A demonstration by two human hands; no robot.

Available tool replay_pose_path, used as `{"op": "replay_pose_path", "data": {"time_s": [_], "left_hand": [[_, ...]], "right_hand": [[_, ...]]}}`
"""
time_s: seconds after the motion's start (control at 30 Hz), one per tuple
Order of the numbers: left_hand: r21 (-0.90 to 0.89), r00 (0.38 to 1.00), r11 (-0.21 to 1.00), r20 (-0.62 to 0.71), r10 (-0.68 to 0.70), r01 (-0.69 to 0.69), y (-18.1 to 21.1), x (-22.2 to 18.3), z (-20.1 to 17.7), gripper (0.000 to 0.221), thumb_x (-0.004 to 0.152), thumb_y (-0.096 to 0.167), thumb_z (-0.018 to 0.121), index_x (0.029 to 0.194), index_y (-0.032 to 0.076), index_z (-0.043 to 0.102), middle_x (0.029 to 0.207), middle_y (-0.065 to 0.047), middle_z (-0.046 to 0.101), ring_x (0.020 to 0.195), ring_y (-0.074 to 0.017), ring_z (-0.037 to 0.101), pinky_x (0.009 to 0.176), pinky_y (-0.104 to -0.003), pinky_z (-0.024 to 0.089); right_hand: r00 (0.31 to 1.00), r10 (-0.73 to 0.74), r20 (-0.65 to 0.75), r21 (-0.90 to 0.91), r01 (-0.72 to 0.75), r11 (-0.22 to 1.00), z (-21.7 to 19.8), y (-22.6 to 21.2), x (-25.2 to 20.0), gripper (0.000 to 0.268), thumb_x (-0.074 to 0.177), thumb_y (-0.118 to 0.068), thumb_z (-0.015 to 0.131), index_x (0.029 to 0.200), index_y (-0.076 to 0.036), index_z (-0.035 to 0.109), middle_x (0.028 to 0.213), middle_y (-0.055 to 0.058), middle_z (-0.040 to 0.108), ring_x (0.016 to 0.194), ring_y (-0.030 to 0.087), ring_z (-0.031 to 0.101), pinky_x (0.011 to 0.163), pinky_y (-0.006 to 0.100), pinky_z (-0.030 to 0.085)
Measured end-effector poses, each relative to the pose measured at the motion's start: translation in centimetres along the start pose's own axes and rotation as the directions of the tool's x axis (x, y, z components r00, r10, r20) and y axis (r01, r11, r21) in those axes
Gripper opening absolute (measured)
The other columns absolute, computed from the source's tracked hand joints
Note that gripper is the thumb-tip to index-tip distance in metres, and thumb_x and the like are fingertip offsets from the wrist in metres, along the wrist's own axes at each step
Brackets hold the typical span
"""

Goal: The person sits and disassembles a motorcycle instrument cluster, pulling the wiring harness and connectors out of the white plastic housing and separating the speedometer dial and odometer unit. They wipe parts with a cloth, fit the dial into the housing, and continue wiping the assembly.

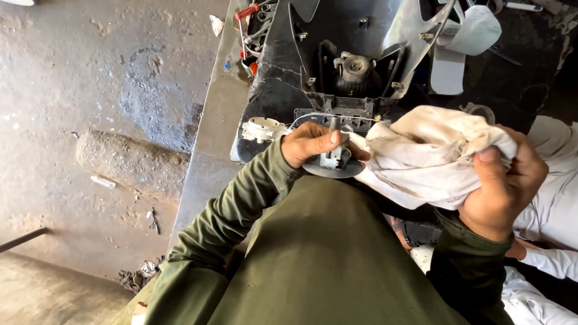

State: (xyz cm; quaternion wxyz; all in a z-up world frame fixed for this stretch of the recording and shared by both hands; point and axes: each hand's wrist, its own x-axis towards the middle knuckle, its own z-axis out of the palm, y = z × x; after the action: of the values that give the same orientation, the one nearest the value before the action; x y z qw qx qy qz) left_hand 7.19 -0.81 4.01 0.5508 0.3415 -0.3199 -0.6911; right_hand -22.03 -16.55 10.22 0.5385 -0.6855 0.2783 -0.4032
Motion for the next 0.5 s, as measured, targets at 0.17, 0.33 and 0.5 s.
{"op": "replay_pose_path", "data": {"time_s": [0.17,0.33,0.5], "left_hand": [[0.291,0.999,0.957,-0.048,-0.002,0.016,1.5,-0.3,2.0,0.059,0.083,0.056,0.078,0.109,0.003,0.080,0.105,-0.013,0.080,0.093,-0.0222,0.077,0.089,-0.033,0.061],[0.730,0.990,0.673,-0.141,-0.015,0.114,1.5,-0.4,4.0,0.049,0.064,0.048,0.089,0.097,0.012,0.082,0.081,-0.009,0.080,0.066,-0.0186,0.076,0.068,-0.031,0.062],[0.915,0.865,0.374,-0.305,0.399,0.150,-0.7,-1.1,4.9,0.038,0.065,0.039,0.089,0.085,0.009,0.076,0.073,-0.011,0.074,0.062,-0.0263,0.073,0.062,-0.038,0.060]], "right_hand": [[0.962,-0.162,0.222,-0.090,0.185,0.979,3.4,-1.8,2.4,0.020,0.103,-0.019,0.068,0.114,-0.003,0.070,0.091,0.007,0.071,0.066,0.012,0.061,0.057,0.023,0.048],[0.668,-0.212,0.713,-0.230,0.509,0.830,8.7,-4.7,3.5,0.028,0.087,-0.005,0.074,0.115,-0.003,0.070,0.083,0.009,0.067,0.069,0.022,0.066,0.063,0.038,0.055],[0.595,-0.185,0.782,-0.213,0.535,0.818,9.9,-0.7,2.6,0.032,0.084,0.000,0.077,0.112,-0.001,0.061,0.083,0.010,0.062,0.074,0.026,0.065,0.066,0.039,0.052]]}}
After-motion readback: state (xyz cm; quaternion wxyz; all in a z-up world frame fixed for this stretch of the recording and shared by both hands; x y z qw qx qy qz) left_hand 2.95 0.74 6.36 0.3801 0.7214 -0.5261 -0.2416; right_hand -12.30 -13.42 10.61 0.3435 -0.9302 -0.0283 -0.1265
